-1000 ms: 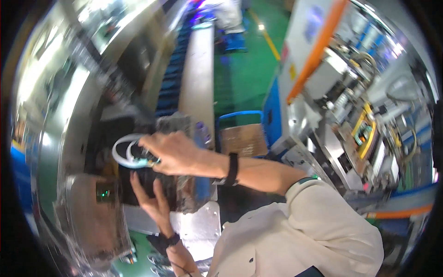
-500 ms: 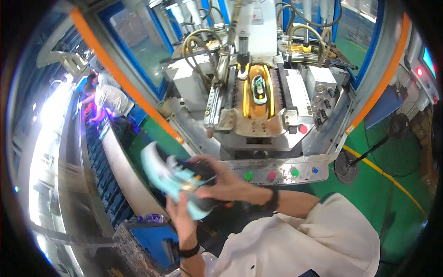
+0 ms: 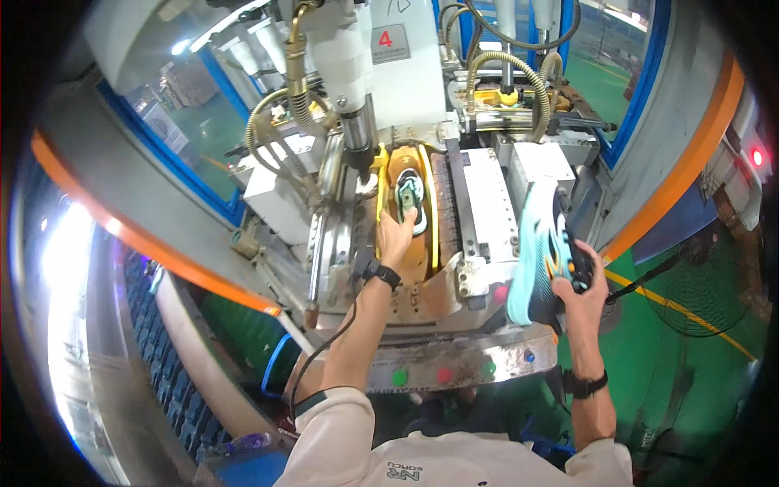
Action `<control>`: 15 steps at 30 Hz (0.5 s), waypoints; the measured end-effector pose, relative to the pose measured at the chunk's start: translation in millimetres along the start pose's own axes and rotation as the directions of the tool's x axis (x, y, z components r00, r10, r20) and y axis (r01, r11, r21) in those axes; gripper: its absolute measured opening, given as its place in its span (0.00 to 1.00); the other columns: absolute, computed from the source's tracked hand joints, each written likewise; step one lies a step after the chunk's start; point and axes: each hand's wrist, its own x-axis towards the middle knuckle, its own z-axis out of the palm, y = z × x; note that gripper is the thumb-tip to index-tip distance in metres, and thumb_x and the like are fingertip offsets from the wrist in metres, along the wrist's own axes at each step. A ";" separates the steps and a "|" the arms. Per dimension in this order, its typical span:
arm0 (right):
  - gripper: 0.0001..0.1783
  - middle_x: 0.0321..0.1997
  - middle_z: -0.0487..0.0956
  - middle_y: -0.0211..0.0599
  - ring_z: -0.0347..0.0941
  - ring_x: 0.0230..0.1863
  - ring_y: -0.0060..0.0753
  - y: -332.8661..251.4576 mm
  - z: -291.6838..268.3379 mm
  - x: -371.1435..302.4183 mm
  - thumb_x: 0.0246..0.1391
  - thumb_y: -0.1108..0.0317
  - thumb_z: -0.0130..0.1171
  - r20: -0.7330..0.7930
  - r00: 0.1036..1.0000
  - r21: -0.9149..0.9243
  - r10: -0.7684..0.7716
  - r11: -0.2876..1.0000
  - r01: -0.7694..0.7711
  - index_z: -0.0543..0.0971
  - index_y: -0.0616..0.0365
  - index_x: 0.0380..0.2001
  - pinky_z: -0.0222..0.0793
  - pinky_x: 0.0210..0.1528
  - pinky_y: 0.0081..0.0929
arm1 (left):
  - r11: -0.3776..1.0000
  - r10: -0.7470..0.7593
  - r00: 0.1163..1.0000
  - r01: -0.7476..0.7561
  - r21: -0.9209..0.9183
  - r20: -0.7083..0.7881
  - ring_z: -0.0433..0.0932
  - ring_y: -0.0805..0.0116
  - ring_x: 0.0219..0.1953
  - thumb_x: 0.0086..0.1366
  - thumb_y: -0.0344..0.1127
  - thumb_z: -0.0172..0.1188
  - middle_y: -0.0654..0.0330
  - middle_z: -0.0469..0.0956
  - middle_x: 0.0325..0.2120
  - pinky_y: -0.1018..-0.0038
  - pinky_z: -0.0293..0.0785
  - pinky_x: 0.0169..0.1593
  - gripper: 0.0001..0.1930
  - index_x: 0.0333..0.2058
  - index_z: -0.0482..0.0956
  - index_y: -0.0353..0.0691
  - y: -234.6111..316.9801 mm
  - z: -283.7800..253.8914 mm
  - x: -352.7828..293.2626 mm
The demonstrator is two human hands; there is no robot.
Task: Operate a shoe-lasting machine to shape and heat-press shoe uppers.
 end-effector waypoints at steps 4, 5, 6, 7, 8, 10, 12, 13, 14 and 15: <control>0.34 0.48 0.76 0.38 0.73 0.47 0.27 9.8 -13.1 0.9 0.40 0.72 0.64 -0.121 0.991 -0.091 0.056 0.994 -0.067 0.71 0.64 0.55 0.68 0.55 0.26 | 0.993 -0.083 0.995 0.079 0.083 0.055 0.68 0.35 0.59 0.53 0.49 0.69 0.28 0.65 0.58 0.57 0.65 0.64 0.51 0.63 0.52 0.19 2.6 50.7 35.1; 0.34 0.47 0.76 0.38 0.73 0.46 0.27 12.0 -12.5 2.4 0.40 0.72 0.64 -0.141 0.988 -0.120 0.059 0.990 -0.076 0.71 0.64 0.55 0.68 0.54 0.26 | 0.987 -0.080 0.995 0.071 0.141 0.060 0.69 0.36 0.59 0.53 0.43 0.68 0.29 0.66 0.57 0.57 0.65 0.63 0.46 0.62 0.54 0.20 0.6 58.2 43.2; 0.34 0.47 0.76 0.38 0.73 0.46 0.27 15.6 -7.7 7.4 0.40 0.72 0.64 -0.142 0.988 -0.128 0.057 0.989 -0.075 0.71 0.64 0.55 0.68 0.54 0.26 | 0.986 -0.092 0.994 0.084 0.140 0.051 0.70 0.36 0.57 0.53 0.40 0.67 0.30 0.68 0.55 0.56 0.67 0.62 0.41 0.59 0.58 0.21 -3.1 58.6 48.9; 0.34 0.47 0.77 0.38 0.73 0.46 0.27 17.5 -4.2 14.5 0.40 0.72 0.64 -0.144 0.989 -0.167 0.031 0.984 -0.055 0.71 0.64 0.55 0.69 0.53 0.26 | 0.986 -0.100 0.994 0.093 0.137 0.051 0.72 0.37 0.55 0.52 0.37 0.66 0.30 0.71 0.52 0.55 0.68 0.60 0.37 0.56 0.62 0.22 -3.1 61.3 53.0; 0.33 0.46 0.77 0.38 0.73 0.45 0.28 21.6 2.8 23.8 0.40 0.72 0.64 -0.136 0.991 -0.196 0.011 0.980 -0.038 0.71 0.64 0.55 0.69 0.53 0.26 | 0.982 -0.139 0.990 0.133 0.137 0.034 0.75 0.38 0.53 0.50 0.37 0.68 0.34 0.74 0.49 0.55 0.70 0.57 0.34 0.53 0.66 0.25 -1.3 57.5 54.7; 0.33 0.44 0.78 0.37 0.74 0.44 0.28 25.5 32.3 58.9 0.39 0.71 0.65 -0.074 0.996 -0.261 -0.039 0.965 0.018 0.73 0.64 0.53 0.70 0.51 0.25 | 0.952 -0.275 0.960 0.280 -0.127 0.053 0.80 0.45 0.43 0.48 0.33 0.71 0.44 0.80 0.42 0.59 0.76 0.48 0.26 0.46 0.74 0.29 -16.9 33.8 58.4; 0.31 0.42 0.79 0.38 0.74 0.42 0.29 32.9 68.4 107.3 0.37 0.70 0.67 0.028 0.997 -0.280 -0.066 0.957 0.071 0.74 0.65 0.50 0.71 0.48 0.26 | 0.716 -0.322 0.908 0.418 -0.559 0.268 0.82 0.57 0.34 0.50 0.27 0.71 0.53 0.82 0.38 0.65 0.80 0.38 0.19 0.41 0.78 0.31 -40.8 2.8 47.5; 0.30 0.40 0.80 0.39 0.75 0.39 0.29 32.0 87.2 129.7 0.37 0.69 0.69 0.026 0.999 -0.367 -0.019 0.930 0.027 0.75 0.66 0.48 0.72 0.44 0.27 | 0.538 -0.261 0.873 0.486 -0.689 0.412 0.82 0.61 0.32 0.53 0.27 0.70 0.55 0.82 0.38 0.68 0.80 0.36 0.17 0.42 0.78 0.31 -44.3 -11.3 29.5; 0.29 0.36 0.81 0.40 0.76 0.37 0.30 31.7 101.8 150.4 0.38 0.66 0.70 0.102 0.987 -0.300 0.120 0.950 -0.084 0.76 0.66 0.46 0.73 0.41 0.27 | 0.479 -0.205 0.848 0.523 -0.705 0.489 0.82 0.64 0.34 0.55 0.26 0.68 0.56 0.81 0.38 0.70 0.80 0.37 0.17 0.44 0.77 0.32 -30.6 -28.2 -2.5; 0.29 0.34 0.81 0.42 0.78 0.36 0.32 31.4 123.8 173.7 0.38 0.62 0.71 0.206 0.947 -0.458 0.246 0.880 -0.129 0.78 0.66 0.44 0.73 0.41 0.28 | 0.422 -0.157 0.822 0.557 -0.716 0.547 0.82 0.66 0.35 0.58 0.26 0.65 0.57 0.81 0.38 0.72 0.80 0.38 0.17 0.46 0.77 0.32 -14.5 -60.1 -40.3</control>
